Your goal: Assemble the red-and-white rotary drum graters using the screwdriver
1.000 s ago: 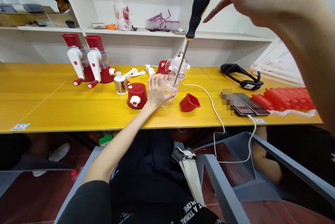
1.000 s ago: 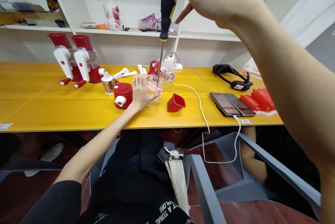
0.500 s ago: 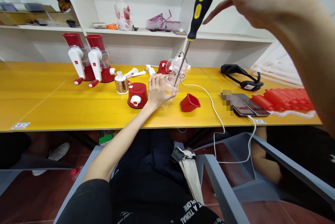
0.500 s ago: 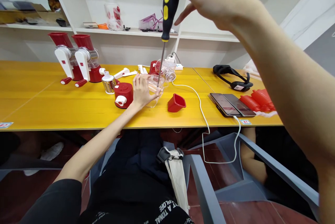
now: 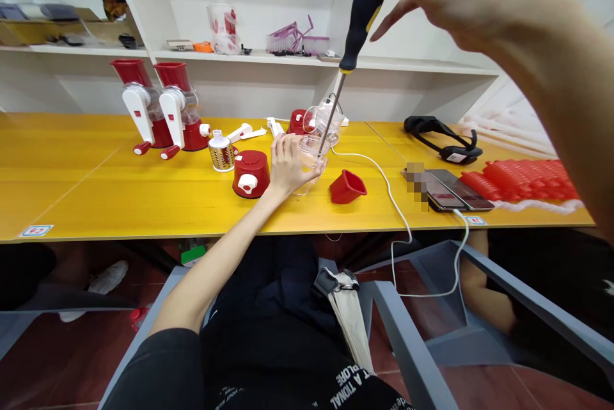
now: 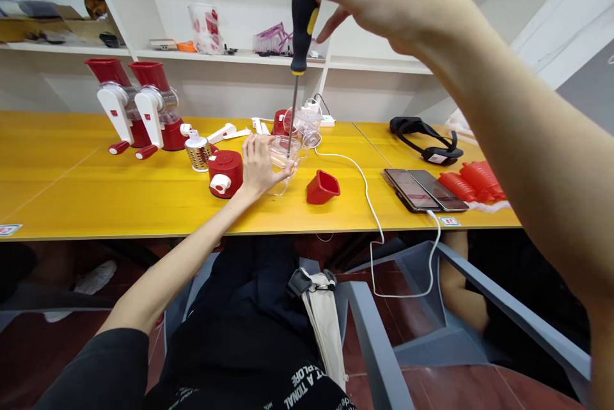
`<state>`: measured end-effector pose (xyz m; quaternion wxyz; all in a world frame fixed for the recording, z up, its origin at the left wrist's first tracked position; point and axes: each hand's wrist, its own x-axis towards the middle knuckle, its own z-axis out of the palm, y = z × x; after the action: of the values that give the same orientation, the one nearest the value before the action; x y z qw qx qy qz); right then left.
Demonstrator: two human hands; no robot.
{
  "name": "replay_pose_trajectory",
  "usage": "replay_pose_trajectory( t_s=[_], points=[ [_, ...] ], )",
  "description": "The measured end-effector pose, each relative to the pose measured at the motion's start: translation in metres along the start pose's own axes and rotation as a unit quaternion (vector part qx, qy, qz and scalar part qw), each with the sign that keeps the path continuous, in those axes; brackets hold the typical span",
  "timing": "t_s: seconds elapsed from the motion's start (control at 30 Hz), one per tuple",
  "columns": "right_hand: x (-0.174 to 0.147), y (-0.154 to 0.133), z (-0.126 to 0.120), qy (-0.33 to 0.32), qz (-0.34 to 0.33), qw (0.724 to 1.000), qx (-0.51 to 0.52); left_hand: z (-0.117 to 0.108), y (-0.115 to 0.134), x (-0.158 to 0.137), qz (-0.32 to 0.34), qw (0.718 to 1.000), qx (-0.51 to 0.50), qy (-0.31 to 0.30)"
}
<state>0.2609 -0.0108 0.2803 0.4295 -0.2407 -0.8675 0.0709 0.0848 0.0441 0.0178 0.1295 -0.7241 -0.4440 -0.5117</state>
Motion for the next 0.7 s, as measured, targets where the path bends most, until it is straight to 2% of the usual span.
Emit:
replay_pose_trajectory(
  t_s=[0.07, 0.13, 0.33, 0.43, 0.53, 0.63, 0.7],
  points=[
    [0.0, 0.004, 0.001, 0.027, -0.027, 0.999, -0.02, 0.0, 0.0, 0.0, 0.002, 1.0, 0.004, 0.003],
    [0.0, 0.003, 0.003, 0.024, -0.043, 0.998, -0.039, 0.0, 0.0, 0.0, 0.005, 1.0, 0.009, 0.006],
    [-0.001, -0.006, 0.004, -0.025, 0.022, 0.999, -0.003, 0.001, 0.0, -0.001, 0.006, 1.0, 0.01, 0.003],
    [0.0, -0.003, 0.004, 0.003, 0.005, 1.0, -0.01, 0.001, 0.0, -0.001, 0.004, 1.0, 0.013, 0.012],
    [0.001, 0.0, 0.005, 0.033, -0.029, 0.997, -0.069, 0.0, 0.0, 0.0, 0.011, 1.0, 0.017, 0.015],
    [0.0, -0.004, 0.006, 0.007, -0.017, 0.994, -0.103, -0.001, 0.0, 0.0, 0.014, 1.0, 0.022, 0.01],
    [0.0, -0.008, 0.005, -0.025, 0.004, 0.997, -0.075, 0.0, -0.001, 0.0, 0.011, 1.0, 0.024, 0.007]
  ],
)
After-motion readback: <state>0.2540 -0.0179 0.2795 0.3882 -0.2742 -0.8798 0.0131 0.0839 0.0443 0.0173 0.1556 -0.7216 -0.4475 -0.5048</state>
